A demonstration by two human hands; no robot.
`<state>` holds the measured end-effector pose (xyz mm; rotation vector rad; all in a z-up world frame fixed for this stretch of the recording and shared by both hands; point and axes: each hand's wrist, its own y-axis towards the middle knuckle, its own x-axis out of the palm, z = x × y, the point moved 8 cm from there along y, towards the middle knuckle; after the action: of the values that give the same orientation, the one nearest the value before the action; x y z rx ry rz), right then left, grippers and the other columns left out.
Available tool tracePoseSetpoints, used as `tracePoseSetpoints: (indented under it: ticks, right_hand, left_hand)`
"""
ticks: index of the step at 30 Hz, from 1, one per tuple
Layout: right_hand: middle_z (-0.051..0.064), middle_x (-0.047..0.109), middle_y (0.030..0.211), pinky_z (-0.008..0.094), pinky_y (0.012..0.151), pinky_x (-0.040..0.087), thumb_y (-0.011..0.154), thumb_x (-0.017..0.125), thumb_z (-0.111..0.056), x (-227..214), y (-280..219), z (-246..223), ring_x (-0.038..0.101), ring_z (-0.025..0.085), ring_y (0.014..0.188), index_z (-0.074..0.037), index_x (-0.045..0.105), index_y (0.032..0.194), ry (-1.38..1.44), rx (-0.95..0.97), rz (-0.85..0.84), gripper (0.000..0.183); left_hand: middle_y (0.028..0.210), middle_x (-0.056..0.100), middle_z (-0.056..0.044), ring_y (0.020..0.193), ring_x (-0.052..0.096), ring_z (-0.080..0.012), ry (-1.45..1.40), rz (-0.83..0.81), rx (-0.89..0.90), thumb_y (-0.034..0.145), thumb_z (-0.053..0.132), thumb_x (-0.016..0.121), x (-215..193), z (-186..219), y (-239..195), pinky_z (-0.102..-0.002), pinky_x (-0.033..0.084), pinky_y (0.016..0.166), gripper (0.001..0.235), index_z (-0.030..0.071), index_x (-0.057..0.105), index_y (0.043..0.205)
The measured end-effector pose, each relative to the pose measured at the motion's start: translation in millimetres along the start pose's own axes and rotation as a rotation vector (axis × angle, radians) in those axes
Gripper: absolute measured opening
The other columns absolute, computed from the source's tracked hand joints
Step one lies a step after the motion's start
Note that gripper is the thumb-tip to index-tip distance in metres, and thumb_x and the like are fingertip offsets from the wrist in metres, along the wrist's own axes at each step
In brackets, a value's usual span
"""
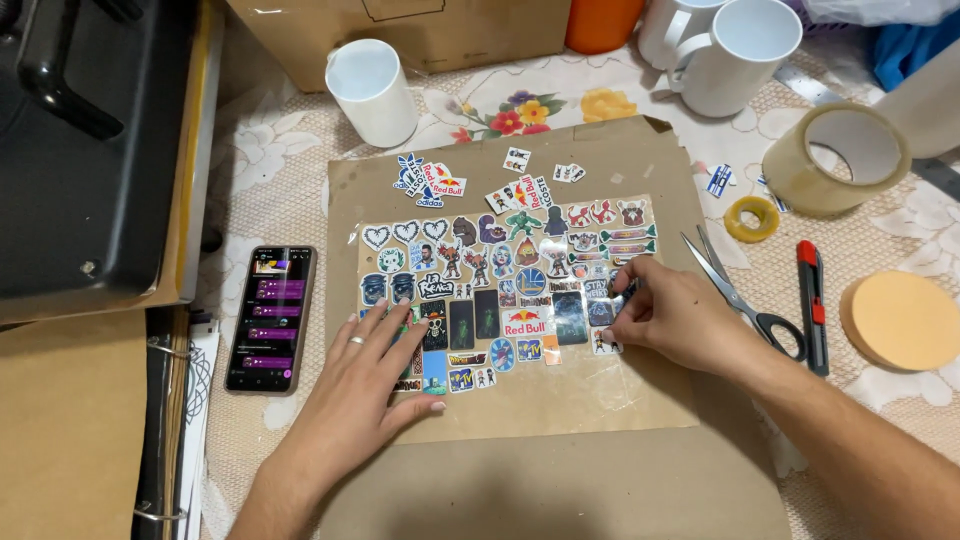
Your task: The person arranges various stickers on a cardboard surface and uses scissors to trim the edges of a Red Bull sticker. They also briefly handle a smartphone and a mug during the process.
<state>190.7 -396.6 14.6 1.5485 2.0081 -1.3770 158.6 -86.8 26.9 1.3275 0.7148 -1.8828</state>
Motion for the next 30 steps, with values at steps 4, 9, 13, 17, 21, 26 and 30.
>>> tracePoseSetpoints:
  ticks: [4, 9, 13, 17, 21, 26, 30]
  right_hand:
    - [-0.009, 0.081, 0.069, 0.028, 0.070, 0.045, 0.072, 0.085, -0.024, 3.5, 0.0, 3.2, 0.072, 0.011, 0.070, -0.021, 0.060, 0.100, -0.072, -0.025, 0.048, 0.038]
    - [-0.013, 0.079, 0.073, 0.034, 0.069, 0.046, 0.071, 0.080, -0.030, 8.6, 1.5, 7.4, 0.073, 0.016, 0.075, -0.022, 0.057, 0.098, -0.196, -0.079, 0.133, 0.036]
    - [-0.010, 0.072, 0.067, 0.034, 0.067, 0.044, 0.070, 0.082, -0.032, 11.8, 2.1, 13.8, 0.069, 0.017, 0.068, -0.023, 0.058, 0.097, -0.226, -0.103, 0.147, 0.037]
    - [-0.009, 0.068, 0.064, 0.036, 0.066, 0.045, 0.078, 0.076, -0.039, 10.0, -1.9, 3.4, 0.068, 0.020, 0.067, -0.026, 0.060, 0.093, -0.365, -0.128, 0.160, 0.026]
    - [-0.010, 0.073, 0.065, 0.034, 0.065, 0.047, 0.078, 0.076, -0.049, -6.6, -3.7, 2.2, 0.070, 0.018, 0.066, -0.030, 0.064, 0.096, -0.386, -0.058, 0.211, 0.028]
    - [-0.004, 0.067, 0.061, 0.028, 0.066, 0.044, 0.079, 0.080, -0.040, -36.0, -13.9, 8.1, 0.060, 0.012, 0.061, -0.024, 0.073, 0.097, -0.163, -0.083, 0.302, 0.025]
    - [-0.005, 0.068, 0.058, 0.025, 0.065, 0.046, 0.079, 0.081, -0.036, -42.0, -5.6, 13.4, 0.063, 0.008, 0.058, -0.024, 0.075, 0.096, -0.171, -0.158, 0.336, 0.021]
  left_hand:
    - [0.159, 0.034, -0.017, 0.148, 0.025, -0.0397, -0.018, 0.007, 0.002, 0.084, 0.056, 0.073, -0.9, -1.9, 1.7, -0.055, 0.016, 0.118, 0.086, 0.010, 0.042, 0.148]
    - [0.160, 0.031, -0.017, 0.148, 0.023, -0.0391, -0.020, -0.003, 0.008, 0.085, 0.056, 0.072, 0.3, -4.6, 1.5, -0.054, 0.014, 0.119, 0.087, 0.009, 0.040, 0.150]
    - [0.153, 0.041, -0.018, 0.146, 0.029, -0.0405, -0.017, 0.062, 0.045, 0.088, 0.047, 0.070, -9.2, -3.1, 5.5, -0.056, 0.020, 0.118, 0.068, 0.008, 0.050, 0.139]
    - [0.102, 0.068, -0.008, 0.116, 0.060, -0.0360, -0.081, 0.329, 0.104, 0.093, 0.009, 0.062, -36.5, -15.0, 8.0, -0.050, 0.044, 0.101, 0.013, 0.010, 0.067, 0.105]
    - [0.087, 0.075, -0.009, 0.072, 0.069, -0.0306, -0.116, 0.525, 0.014, 0.097, 0.011, 0.061, -75.2, -21.7, 14.7, -0.044, 0.051, 0.067, 0.016, 0.008, 0.070, 0.110]
    - [0.143, 0.045, -0.021, 0.123, 0.054, -0.0360, -0.080, 0.455, -0.132, 0.088, -0.010, 0.052, -86.7, -28.6, 28.0, -0.048, 0.050, 0.090, 0.063, 0.010, 0.042, 0.147]
    - [0.142, 0.055, -0.016, 0.131, 0.051, -0.0325, -0.272, 0.553, -0.288, 0.096, 0.021, 0.058, -98.9, -68.0, 42.3, -0.047, 0.038, 0.110, 0.049, 0.002, 0.051, 0.141]
